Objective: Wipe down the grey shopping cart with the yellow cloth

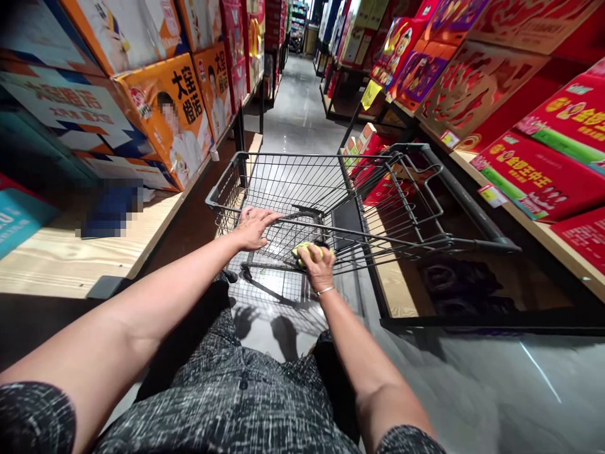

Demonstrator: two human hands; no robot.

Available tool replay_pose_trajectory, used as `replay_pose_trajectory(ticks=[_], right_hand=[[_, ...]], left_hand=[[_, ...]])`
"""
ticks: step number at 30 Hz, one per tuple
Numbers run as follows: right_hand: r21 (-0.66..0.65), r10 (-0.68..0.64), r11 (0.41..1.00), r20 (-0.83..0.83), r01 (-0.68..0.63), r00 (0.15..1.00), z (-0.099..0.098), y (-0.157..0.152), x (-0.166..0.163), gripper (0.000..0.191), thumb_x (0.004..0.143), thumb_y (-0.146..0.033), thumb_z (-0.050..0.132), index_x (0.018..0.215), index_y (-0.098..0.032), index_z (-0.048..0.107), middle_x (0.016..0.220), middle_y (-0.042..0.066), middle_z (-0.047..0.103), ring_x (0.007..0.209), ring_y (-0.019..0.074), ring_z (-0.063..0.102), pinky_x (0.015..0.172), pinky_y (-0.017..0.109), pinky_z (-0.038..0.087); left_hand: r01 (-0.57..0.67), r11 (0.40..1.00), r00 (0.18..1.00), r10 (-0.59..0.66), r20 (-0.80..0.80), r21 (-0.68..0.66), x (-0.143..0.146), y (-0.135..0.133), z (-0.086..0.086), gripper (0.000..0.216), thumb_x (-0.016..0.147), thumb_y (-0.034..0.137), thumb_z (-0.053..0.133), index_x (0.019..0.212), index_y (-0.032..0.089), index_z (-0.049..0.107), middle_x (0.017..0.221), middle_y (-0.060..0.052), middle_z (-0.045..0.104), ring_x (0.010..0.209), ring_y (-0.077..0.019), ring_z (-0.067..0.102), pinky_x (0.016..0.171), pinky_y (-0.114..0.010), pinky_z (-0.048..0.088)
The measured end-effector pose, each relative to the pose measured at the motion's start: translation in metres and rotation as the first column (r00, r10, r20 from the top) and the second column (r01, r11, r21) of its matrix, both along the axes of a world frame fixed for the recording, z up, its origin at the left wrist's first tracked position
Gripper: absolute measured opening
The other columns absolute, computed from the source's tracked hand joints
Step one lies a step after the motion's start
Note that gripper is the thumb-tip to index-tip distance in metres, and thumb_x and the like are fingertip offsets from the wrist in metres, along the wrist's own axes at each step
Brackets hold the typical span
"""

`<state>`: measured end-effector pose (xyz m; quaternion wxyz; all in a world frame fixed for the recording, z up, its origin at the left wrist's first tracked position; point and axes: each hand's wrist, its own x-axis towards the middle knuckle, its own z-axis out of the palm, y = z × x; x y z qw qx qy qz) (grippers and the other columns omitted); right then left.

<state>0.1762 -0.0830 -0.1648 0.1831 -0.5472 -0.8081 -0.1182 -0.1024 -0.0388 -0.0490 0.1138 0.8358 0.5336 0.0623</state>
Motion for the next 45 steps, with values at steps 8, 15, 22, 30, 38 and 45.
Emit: replay_pose_trajectory(ticks=[8,15,22,30,38,45], right_hand=[[0.318,-0.101,0.934,-0.198,0.162,0.975,0.058,0.015,0.026,0.046,0.089,-0.014,0.052,0.126,-0.034,0.071,0.131,0.009,0.051,0.123,0.0289,0.036,0.106,0.048,0.036],[-0.185,-0.173,0.967,0.022,0.174,0.985,-0.03,-0.001,-0.036,0.051,0.094,-0.017,0.049,0.135,-0.042,0.064,0.138,0.007,0.054,0.122,0.03,0.038,0.098,0.046,0.039],[-0.364,-0.033,0.928,0.132,0.079,0.991,-0.056,-0.006,-0.034,0.037,0.094,-0.025,0.057,0.125,-0.04,0.069,0.137,0.003,0.059,0.123,0.0278,0.04,0.098,0.043,0.038],[0.203,-0.075,0.976,-0.043,0.082,0.996,0.043,0.01,0.032,0.039,0.095,-0.022,0.056,0.126,-0.043,0.069,0.13,0.005,0.057,0.119,0.0265,0.038,0.103,0.045,0.034],[0.261,-0.19,0.938,-0.162,0.227,0.968,0.047,0.013,0.044,0.043,0.093,-0.017,0.05,0.126,-0.035,0.071,0.13,0.008,0.053,0.122,0.0278,0.035,0.105,0.044,0.034],[-0.39,-0.123,0.911,0.058,0.136,0.991,-0.057,-0.01,-0.011,0.042,0.097,-0.022,0.049,0.129,-0.041,0.068,0.141,0.002,0.054,0.125,0.0258,0.037,0.102,0.042,0.034]], left_hand=[[-0.084,0.996,0.996,0.085,-0.024,0.032,0.008,0.004,0.01,0.069,0.079,0.025,0.063,0.146,0.024,0.044,0.15,-0.011,0.047,0.148,-0.0323,0.03,0.125,-0.06,0.002],[0.057,0.998,0.998,-0.056,-0.012,0.022,0.033,0.003,0.011,0.087,0.082,0.029,0.064,0.159,0.039,0.024,0.158,-0.005,0.037,0.147,-0.0315,0.032,0.123,-0.064,-0.002],[0.077,0.997,0.997,-0.078,-0.023,-0.006,0.026,0.011,0.005,0.093,0.081,0.027,0.065,0.16,0.042,0.02,0.162,-0.004,0.031,0.149,-0.0343,0.027,0.121,-0.065,-0.002],[0.05,0.999,0.998,-0.05,-0.039,-0.001,0.015,0.014,0.01,0.089,0.082,0.022,0.063,0.159,0.043,0.023,0.16,-0.004,0.035,0.15,-0.0311,0.027,0.123,-0.061,-0.001],[-0.033,0.997,0.999,0.034,-0.006,0.069,0.029,0.012,0.018,0.068,0.085,0.023,0.06,0.15,0.028,0.042,0.153,-0.011,0.043,0.149,-0.0311,0.029,0.125,-0.06,0.0],[0.069,0.998,0.998,-0.069,-0.017,0.004,0.047,0.012,0.015,0.09,0.082,0.033,0.069,0.16,0.035,0.023,0.163,-0.007,0.03,0.152,-0.0332,0.022,0.124,-0.062,-0.004]])
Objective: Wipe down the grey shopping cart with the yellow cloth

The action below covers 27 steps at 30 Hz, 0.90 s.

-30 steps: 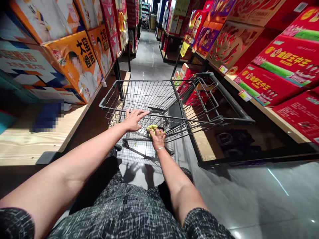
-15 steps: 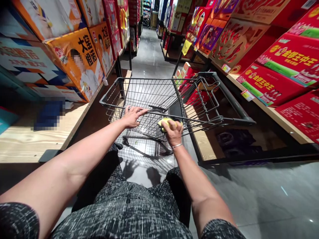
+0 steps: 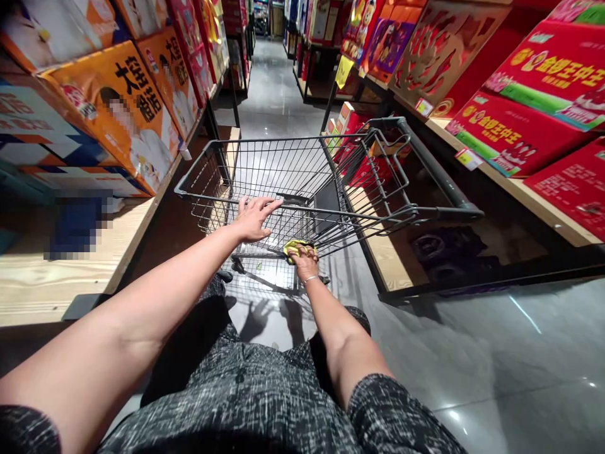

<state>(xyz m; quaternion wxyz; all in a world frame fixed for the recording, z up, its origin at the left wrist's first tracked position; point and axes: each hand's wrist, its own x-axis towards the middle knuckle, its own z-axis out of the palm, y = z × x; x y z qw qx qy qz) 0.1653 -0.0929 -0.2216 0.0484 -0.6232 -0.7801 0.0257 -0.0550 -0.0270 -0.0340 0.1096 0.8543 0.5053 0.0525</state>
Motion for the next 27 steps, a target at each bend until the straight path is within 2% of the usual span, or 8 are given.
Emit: replay_pose_trajectory(ticks=[4,8,10,12,16,19,22,27], right_hand=[[-0.08,0.077,0.994,-0.01,-0.077,0.997,-0.016,0.003,-0.007,0.038,0.097,-0.023,0.052,0.125,-0.042,0.07,0.14,-0.002,0.058,0.125,0.0224,0.04,0.104,0.038,0.033],[-0.031,0.098,0.995,-0.011,-0.099,0.995,0.001,0.008,-0.001,0.039,0.096,-0.023,0.053,0.125,-0.043,0.07,0.141,0.0,0.058,0.128,0.0259,0.038,0.104,0.043,0.034],[0.112,0.116,0.987,-0.017,-0.114,0.993,0.025,0.007,0.01,0.038,0.096,-0.024,0.054,0.125,-0.042,0.07,0.137,0.002,0.06,0.125,0.0266,0.039,0.103,0.044,0.035],[0.315,0.131,0.942,-0.031,-0.115,0.991,0.058,0.005,0.027,0.036,0.095,-0.024,0.055,0.122,-0.041,0.072,0.13,0.004,0.062,0.121,0.0259,0.04,0.103,0.044,0.035],[0.665,0.029,0.747,-0.06,0.018,0.998,0.134,0.002,0.076,0.035,0.093,-0.022,0.056,0.121,-0.033,0.073,0.128,0.008,0.057,0.123,0.0267,0.038,0.105,0.045,0.034],[0.765,-0.127,0.626,-0.09,0.151,0.988,0.169,0.002,0.102,0.043,0.089,-0.023,0.056,0.131,-0.026,0.067,0.136,0.012,0.05,0.127,0.0301,0.034,0.106,0.05,0.03],[0.7,-0.214,0.683,-0.082,0.209,0.973,0.169,0.003,0.097,0.053,0.084,-0.019,0.056,0.137,-0.026,0.061,0.139,0.012,0.048,0.127,0.0322,0.034,0.102,0.055,0.03],[0.599,-0.122,0.78,-0.134,0.179,0.983,0.139,0.01,0.024,0.064,0.08,-0.011,0.056,0.142,-0.028,0.056,0.143,0.012,0.046,0.127,0.0314,0.033,0.103,0.049,0.034]], left_hand=[[-0.006,1.0,1.0,0.006,0.003,0.019,-0.002,0.005,-0.008,0.091,0.082,0.034,0.071,0.159,0.039,0.023,0.164,-0.005,0.027,0.152,-0.0328,0.021,0.124,-0.061,-0.004],[-0.019,0.999,1.0,0.018,0.012,0.036,-0.007,0.009,-0.015,0.095,0.08,0.033,0.072,0.159,0.039,0.021,0.165,-0.004,0.024,0.152,-0.0348,0.017,0.124,-0.061,-0.007],[-0.029,0.999,1.0,0.029,0.007,0.038,-0.01,0.012,-0.015,0.096,0.079,0.032,0.073,0.159,0.039,0.02,0.164,-0.004,0.022,0.152,-0.036,0.015,0.124,-0.06,-0.008],[-0.047,0.998,0.999,0.047,-0.005,0.036,-0.013,0.015,-0.014,0.096,0.079,0.031,0.073,0.159,0.039,0.021,0.164,-0.004,0.022,0.152,-0.0367,0.015,0.124,-0.059,-0.009],[-0.082,0.996,0.997,0.082,-0.013,0.023,-0.022,0.019,-0.011,0.093,0.079,0.03,0.071,0.158,0.037,0.022,0.162,-0.006,0.024,0.152,-0.0371,0.015,0.125,-0.057,-0.01],[-0.099,0.995,0.995,0.099,-0.009,0.033,-0.026,0.02,-0.01,0.091,0.08,0.032,0.07,0.158,0.036,0.024,0.16,-0.007,0.027,0.152,-0.0366,0.016,0.125,-0.059,-0.01],[-0.104,0.994,0.995,0.104,-0.011,0.042,-0.025,0.019,-0.009,0.09,0.08,0.034,0.07,0.157,0.035,0.025,0.159,-0.008,0.029,0.152,-0.0356,0.017,0.125,-0.06,-0.009],[-0.103,0.995,0.995,0.103,-0.006,0.017,-0.017,0.013,-0.008,0.092,0.079,0.036,0.071,0.158,0.033,0.024,0.161,-0.008,0.026,0.153,-0.0373,0.014,0.124,-0.06,-0.011]])
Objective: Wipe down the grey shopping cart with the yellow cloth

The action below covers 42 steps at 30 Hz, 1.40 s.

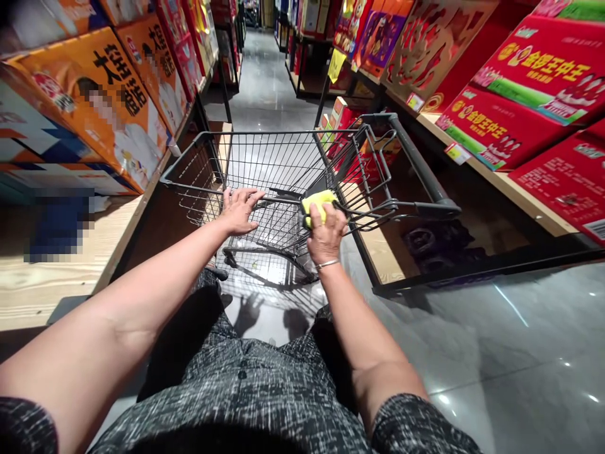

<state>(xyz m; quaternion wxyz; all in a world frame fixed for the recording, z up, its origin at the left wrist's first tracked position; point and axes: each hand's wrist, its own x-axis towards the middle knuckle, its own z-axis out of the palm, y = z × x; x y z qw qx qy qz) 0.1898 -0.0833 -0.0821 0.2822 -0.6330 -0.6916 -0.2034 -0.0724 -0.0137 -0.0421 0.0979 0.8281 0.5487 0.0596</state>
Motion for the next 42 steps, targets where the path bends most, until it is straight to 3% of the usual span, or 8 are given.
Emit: replay_pose_trajectory(ticks=[5,9,17,23,27,31,37,42], right_hand=[[-0.102,0.286,0.955,0.088,-0.277,0.954,-0.012,0.024,-0.061,0.047,0.096,-0.018,0.051,0.137,-0.038,0.06,0.142,0.005,0.052,0.13,0.0263,0.033,0.103,0.043,0.035],[-0.129,0.398,0.916,0.172,-0.38,0.901,-0.018,0.031,-0.04,0.035,0.101,-0.026,0.051,0.13,-0.041,0.066,0.134,0.002,0.059,0.125,0.0231,0.037,0.104,0.043,0.033],[0.266,-0.058,0.963,0.029,0.048,0.998,-0.033,-0.01,0.057,0.038,0.095,-0.018,0.053,0.124,-0.034,0.072,0.132,0.008,0.055,0.124,0.0284,0.037,0.103,0.048,0.035],[-0.272,-0.159,0.952,-0.05,0.14,0.986,-0.1,-0.009,-0.001,0.055,0.088,-0.015,0.05,0.137,-0.035,0.064,0.143,0.012,0.046,0.128,0.0344,0.034,0.106,0.052,0.034],[-0.698,0.014,0.716,0.001,-0.009,1.0,-0.15,-0.009,-0.043,0.055,0.093,-0.021,0.046,0.144,-0.041,0.056,0.153,0.007,0.043,0.133,0.0344,0.033,0.107,0.051,0.032],[-0.812,0.246,0.564,-0.011,-0.152,0.969,-0.167,-0.002,-0.05,0.044,0.1,-0.032,0.039,0.137,-0.043,0.062,0.157,-0.001,0.044,0.14,0.0321,0.029,0.111,0.047,0.028],[-0.698,0.288,0.7,0.079,-0.154,0.954,-0.125,-0.005,0.008,0.043,0.098,-0.023,0.046,0.132,-0.041,0.065,0.148,0.001,0.053,0.133,0.031,0.036,0.106,0.047,0.03],[-0.148,0.197,0.974,0.175,-0.172,0.965,-0.056,-0.017,0.091,0.036,0.097,-0.021,0.054,0.123,-0.041,0.07,0.126,0.005,0.063,0.118,0.0255,0.041,0.097,0.044,0.034]], left_hand=[[0.037,0.999,0.999,-0.037,0.006,0.015,0.0,-0.003,-0.002,0.092,0.079,0.031,0.069,0.159,0.034,0.023,0.163,-0.008,0.023,0.155,-0.0355,0.011,0.124,-0.061,-0.009],[0.045,0.999,0.999,-0.045,0.01,0.013,-0.005,-0.002,-0.001,0.093,0.08,0.026,0.067,0.16,0.036,0.021,0.165,-0.007,0.022,0.155,-0.0326,0.012,0.125,-0.059,-0.008],[0.002,1.0,0.999,-0.003,0.043,0.015,-0.007,0.008,-0.01,0.098,0.077,0.027,0.072,0.159,0.037,0.02,0.166,-0.006,0.015,0.156,-0.0365,0.003,0.122,-0.058,-0.017],[0.001,0.999,0.998,-0.003,0.062,0.039,-0.005,0.009,-0.017,0.104,0.076,0.027,0.074,0.16,0.04,0.014,0.167,-0.002,0.011,0.156,-0.0394,-0.001,0.121,-0.059,-0.021],[-0.008,0.999,0.999,0.006,0.043,0.036,-0.004,0.008,-0.014,0.103,0.075,0.025,0.074,0.159,0.038,0.017,0.167,-0.004,0.012,0.156,-0.0373,0.001,0.122,-0.059,-0.018],[-0.005,1.0,0.999,0.004,0.033,0.019,-0.005,0.009,-0.01,0.102,0.074,0.023,0.075,0.158,0.036,0.019,0.167,-0.005,0.012,0.156,-0.0361,0.001,0.122,-0.059,-0.016],[-0.013,1.0,1.0,0.013,0.022,-0.014,-0.009,0.013,-0.005,0.092,0.078,0.026,0.072,0.156,0.038,0.024,0.167,-0.005,0.014,0.157,-0.0346,0.0,0.123,-0.06,-0.015],[-0.066,0.997,0.997,0.064,-0.045,-0.044,-0.008,0.015,0.006,0.086,0.08,0.03,0.071,0.154,0.034,0.028,0.167,-0.008,0.017,0.158,-0.0342,0.001,0.123,-0.061,-0.012]])
